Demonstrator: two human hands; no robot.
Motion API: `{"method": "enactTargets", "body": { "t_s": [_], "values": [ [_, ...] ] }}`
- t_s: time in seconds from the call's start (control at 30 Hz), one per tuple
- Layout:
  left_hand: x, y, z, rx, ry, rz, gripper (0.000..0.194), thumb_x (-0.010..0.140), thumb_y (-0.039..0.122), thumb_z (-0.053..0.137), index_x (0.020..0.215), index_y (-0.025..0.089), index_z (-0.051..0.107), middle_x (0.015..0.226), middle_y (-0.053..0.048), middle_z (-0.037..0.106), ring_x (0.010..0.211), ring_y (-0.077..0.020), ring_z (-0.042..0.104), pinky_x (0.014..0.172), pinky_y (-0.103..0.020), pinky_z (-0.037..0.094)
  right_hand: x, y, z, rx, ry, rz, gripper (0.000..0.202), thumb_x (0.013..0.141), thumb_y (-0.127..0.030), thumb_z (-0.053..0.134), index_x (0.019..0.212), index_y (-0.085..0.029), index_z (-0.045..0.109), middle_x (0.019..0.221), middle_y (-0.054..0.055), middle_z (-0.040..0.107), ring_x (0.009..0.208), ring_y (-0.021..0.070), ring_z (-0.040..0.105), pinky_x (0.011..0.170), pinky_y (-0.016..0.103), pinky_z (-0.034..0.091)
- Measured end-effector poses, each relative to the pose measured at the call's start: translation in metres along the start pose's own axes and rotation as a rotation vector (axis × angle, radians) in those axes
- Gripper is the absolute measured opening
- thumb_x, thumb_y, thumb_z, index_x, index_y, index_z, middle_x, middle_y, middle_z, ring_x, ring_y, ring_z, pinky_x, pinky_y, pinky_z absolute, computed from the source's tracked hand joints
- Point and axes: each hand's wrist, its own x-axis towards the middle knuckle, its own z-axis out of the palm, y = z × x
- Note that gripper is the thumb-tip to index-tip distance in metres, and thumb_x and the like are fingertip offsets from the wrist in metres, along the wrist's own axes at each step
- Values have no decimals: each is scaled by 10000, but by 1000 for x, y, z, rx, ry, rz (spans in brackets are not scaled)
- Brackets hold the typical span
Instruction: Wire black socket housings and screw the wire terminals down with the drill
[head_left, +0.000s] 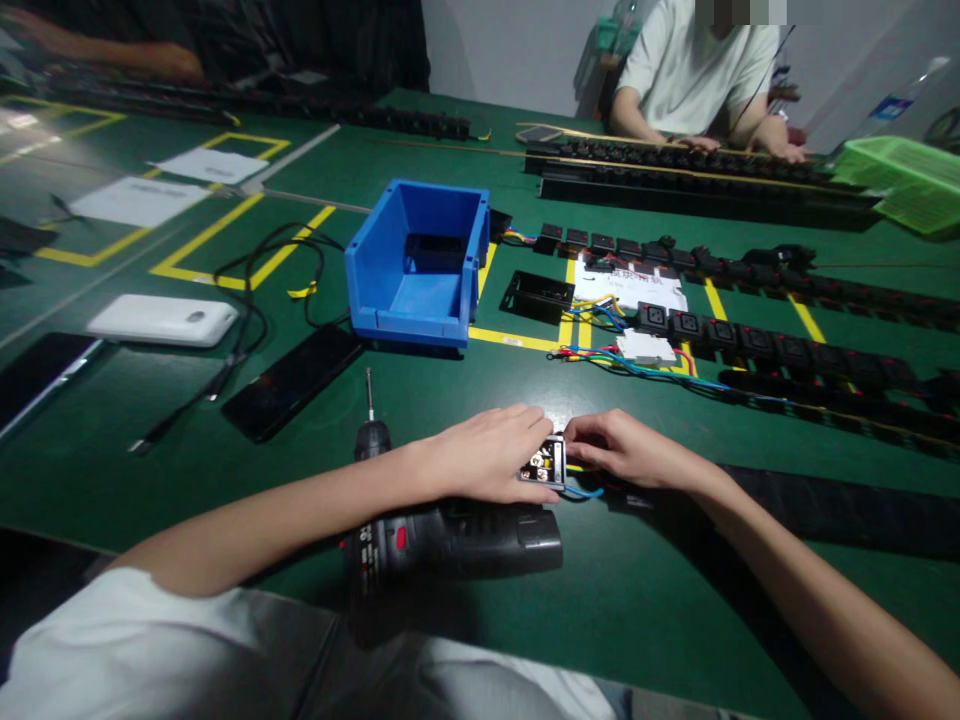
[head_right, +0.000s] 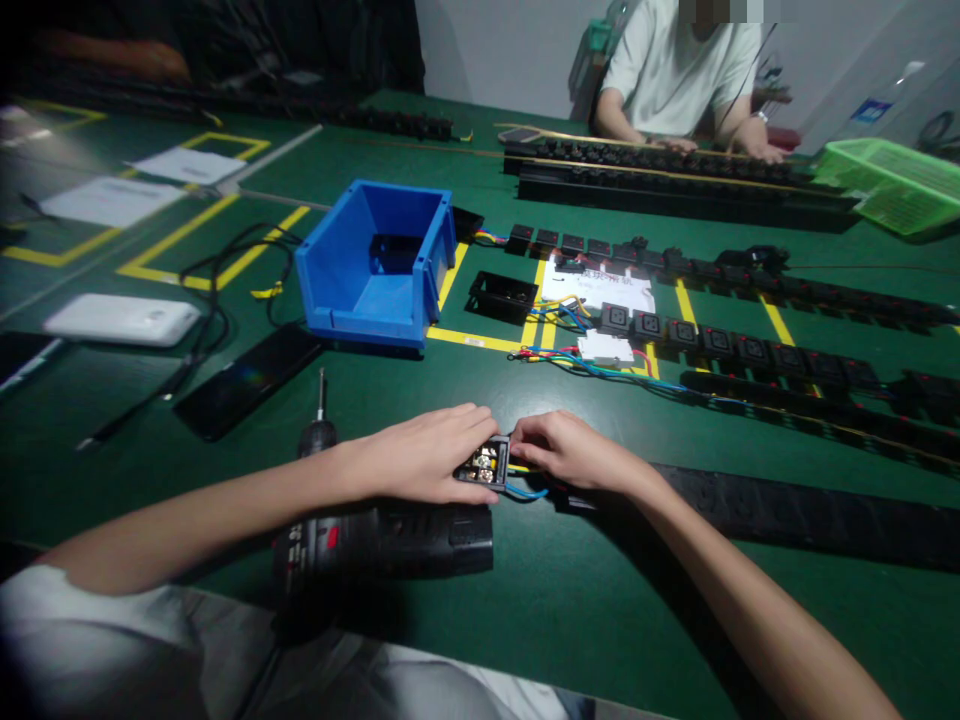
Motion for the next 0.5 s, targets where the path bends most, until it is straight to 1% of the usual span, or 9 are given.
{"method": "enactTargets", "body": {
  "t_s": [0.13,0.23,0.3,0.4,0.5],
  "values": [
    [0,-1,2,-15,27,14,505,858,608,546,996,122,544,963,-95,586,877,-240,572,770,-344,456,-2,-5,8,-131,92,49,246,935,-314,477,825,-123,586,685,11,558,578,66,379,568,191,260],
    [1,-2,4,-22,33,11,506,856,608,546,1003,124,550,962,-95,585,880,-244,571,768,-358,458,-2,-7,11,-153,126,47,249,936,-314,480,831,-124,601,692,19,573,575,68,379,572,193,266],
    [1,-1,4,-18,22,5,504,855,607,548,1005,125,553,964,-95,586,876,-245,570,761,-361,459,-2,-8,9,-111,104,39,236,933,-301,485,841,-122,607,694,22,580,580,71,403,571,191,281],
    [1,-1,2,-11,5,3,508,855,610,549,1003,125,551,965,-94,588,870,-241,570,752,-349,456,-4,-9,2,14,32,51,220,934,-296,483,899,-123,615,718,18,602,566,71,453,562,184,321],
    [0,-1,1,-3,-5,1,520,858,628,531,1002,129,547,973,-94,588,869,-237,569,751,-340,452,-7,-6,-7,101,-20,53,277,937,-382,501,982,-142,632,810,21,643,625,85,536,594,182,388]
  ]
}}
